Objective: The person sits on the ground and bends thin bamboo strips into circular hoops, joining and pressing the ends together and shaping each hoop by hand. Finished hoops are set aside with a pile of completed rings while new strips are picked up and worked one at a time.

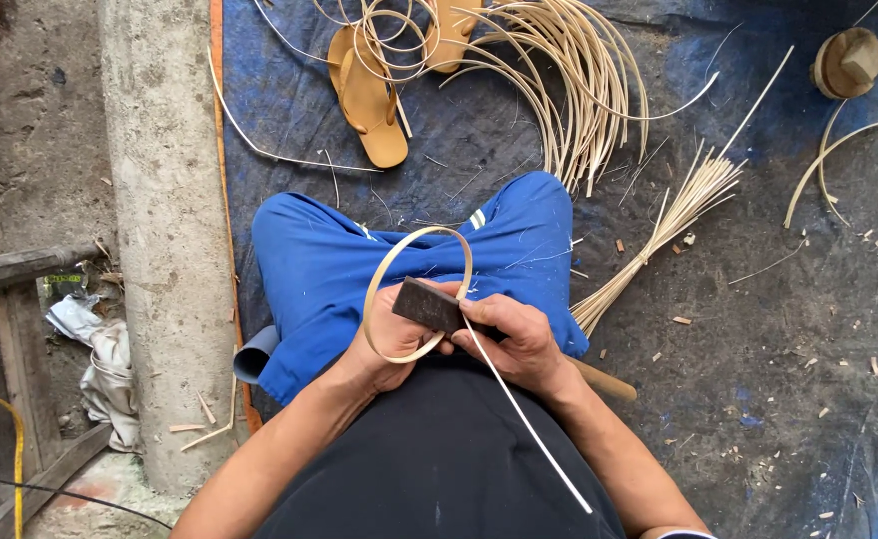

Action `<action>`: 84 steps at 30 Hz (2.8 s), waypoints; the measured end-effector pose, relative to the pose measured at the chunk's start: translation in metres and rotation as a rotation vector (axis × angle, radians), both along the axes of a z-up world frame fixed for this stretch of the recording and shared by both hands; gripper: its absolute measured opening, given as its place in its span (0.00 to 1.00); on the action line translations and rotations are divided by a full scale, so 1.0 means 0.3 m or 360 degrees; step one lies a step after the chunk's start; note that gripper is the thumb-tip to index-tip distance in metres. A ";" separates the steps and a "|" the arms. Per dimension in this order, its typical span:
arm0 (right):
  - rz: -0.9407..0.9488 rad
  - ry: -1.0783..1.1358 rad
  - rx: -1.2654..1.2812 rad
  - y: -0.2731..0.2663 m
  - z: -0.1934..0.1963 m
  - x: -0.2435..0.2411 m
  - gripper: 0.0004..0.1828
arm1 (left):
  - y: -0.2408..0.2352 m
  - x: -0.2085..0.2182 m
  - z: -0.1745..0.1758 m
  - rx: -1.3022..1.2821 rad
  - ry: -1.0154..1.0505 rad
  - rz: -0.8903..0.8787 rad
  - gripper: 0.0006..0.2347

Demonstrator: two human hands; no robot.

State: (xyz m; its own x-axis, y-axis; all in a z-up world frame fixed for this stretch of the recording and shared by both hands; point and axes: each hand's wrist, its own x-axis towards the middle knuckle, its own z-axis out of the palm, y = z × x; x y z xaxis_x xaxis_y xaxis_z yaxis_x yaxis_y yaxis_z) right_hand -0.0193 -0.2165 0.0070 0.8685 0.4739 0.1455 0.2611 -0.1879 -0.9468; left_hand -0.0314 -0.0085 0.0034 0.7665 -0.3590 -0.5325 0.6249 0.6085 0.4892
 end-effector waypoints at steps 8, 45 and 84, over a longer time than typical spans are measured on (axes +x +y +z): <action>-0.0030 -0.0059 0.0000 -0.020 -0.022 -0.031 0.19 | -0.013 -0.014 -0.019 0.0095 -0.0023 -0.0253 0.12; -0.0025 -0.0831 -0.0690 0.038 0.304 0.194 0.17 | 0.025 0.067 0.146 0.0501 -0.0824 -0.0044 0.36; -0.0034 0.1265 -0.0015 -0.017 0.135 0.084 0.11 | 0.190 0.089 0.161 0.0607 -0.0642 -0.0256 0.44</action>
